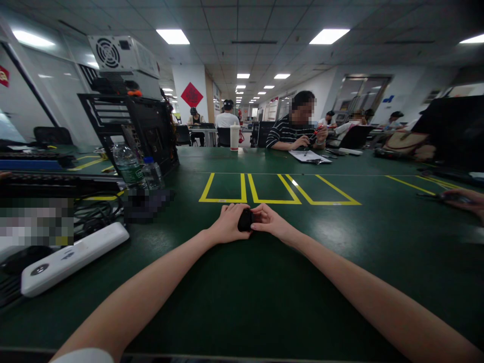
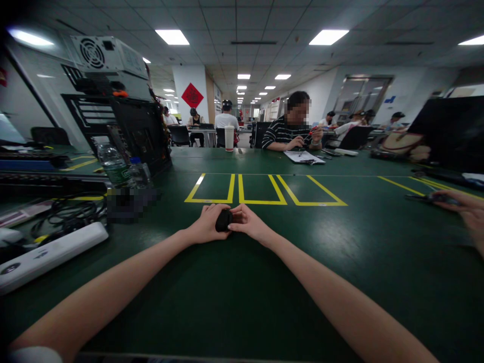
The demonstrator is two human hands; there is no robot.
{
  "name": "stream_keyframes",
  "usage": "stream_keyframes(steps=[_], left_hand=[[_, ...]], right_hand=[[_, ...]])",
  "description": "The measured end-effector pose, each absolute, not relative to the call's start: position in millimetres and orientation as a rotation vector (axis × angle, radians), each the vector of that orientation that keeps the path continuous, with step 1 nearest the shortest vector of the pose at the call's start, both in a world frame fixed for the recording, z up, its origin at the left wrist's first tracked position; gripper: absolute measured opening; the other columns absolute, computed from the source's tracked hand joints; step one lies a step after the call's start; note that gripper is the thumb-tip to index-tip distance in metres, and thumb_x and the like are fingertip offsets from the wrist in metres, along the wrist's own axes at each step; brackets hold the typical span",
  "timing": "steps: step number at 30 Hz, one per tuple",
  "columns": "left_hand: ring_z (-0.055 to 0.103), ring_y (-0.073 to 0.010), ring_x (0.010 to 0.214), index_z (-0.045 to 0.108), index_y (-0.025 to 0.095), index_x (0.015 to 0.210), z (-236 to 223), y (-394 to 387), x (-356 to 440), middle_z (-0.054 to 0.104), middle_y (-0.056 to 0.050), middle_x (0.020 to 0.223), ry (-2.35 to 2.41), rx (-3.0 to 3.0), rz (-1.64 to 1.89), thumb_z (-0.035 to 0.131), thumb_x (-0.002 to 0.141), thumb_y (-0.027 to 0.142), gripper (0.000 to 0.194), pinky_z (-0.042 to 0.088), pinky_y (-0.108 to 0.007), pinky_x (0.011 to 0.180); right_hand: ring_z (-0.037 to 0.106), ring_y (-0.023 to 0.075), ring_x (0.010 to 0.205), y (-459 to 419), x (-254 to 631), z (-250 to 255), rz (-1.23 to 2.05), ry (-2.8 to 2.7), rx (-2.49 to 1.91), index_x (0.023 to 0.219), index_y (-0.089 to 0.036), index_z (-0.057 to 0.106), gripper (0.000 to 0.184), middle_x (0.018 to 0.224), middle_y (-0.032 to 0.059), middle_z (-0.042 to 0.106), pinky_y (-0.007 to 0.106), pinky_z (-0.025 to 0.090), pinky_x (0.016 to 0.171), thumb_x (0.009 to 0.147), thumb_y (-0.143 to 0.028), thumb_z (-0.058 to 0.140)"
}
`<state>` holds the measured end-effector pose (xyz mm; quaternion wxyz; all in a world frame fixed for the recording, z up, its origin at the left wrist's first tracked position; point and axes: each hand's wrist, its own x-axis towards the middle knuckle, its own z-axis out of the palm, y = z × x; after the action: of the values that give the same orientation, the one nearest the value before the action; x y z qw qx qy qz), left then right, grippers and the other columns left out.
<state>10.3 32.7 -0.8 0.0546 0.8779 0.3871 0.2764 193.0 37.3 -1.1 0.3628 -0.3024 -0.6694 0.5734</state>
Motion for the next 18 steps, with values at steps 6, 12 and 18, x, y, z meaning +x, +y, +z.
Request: stream_keyframes(steps=[6,12,18], left_hand=[[0.045,-0.0258,0.099,0.037,0.021,0.111,-1.7,33.9,11.6,0.048,-0.007,0.109,1.197,2.66,0.843,0.064,0.059,0.036,0.061,0.029,-0.042,0.087],[0.045,-0.0255,0.099,0.037,0.021,0.111,-1.6,33.2,11.3,0.048,-0.006,0.109,1.2,2.651,0.848,0.064,0.06,0.035,0.06,0.03,-0.042,0.087],[0.046,-0.0243,0.096,0.038,0.021,0.111,-0.7,32.8,10.4,0.049,-0.006,0.107,1.171,2.681,0.845,0.063,0.061,0.036,0.058,0.03,-0.041,0.086]], right_hand=[[0.052,0.0154,0.09,37.9,189.4,-4.8,1.395,-1.68,-0.788,0.085,-0.021,0.048,0.025,0.088,-0.0003,0.055,0.036,0.039,0.084,0.065,-0.027,0.063],[0.052,0.0166,0.09,40.6,186.6,-9.7,1.342,-1.658,-0.878,0.088,-0.022,0.049,0.026,0.092,0.0005,0.055,0.036,0.04,0.082,0.067,-0.032,0.061],[0.05,0.0171,0.097,37.6,191.1,-4.2,1.434,-1.722,-0.814,0.092,-0.022,0.046,0.034,0.098,0.0016,0.053,0.038,0.038,0.086,0.064,-0.024,0.065]])
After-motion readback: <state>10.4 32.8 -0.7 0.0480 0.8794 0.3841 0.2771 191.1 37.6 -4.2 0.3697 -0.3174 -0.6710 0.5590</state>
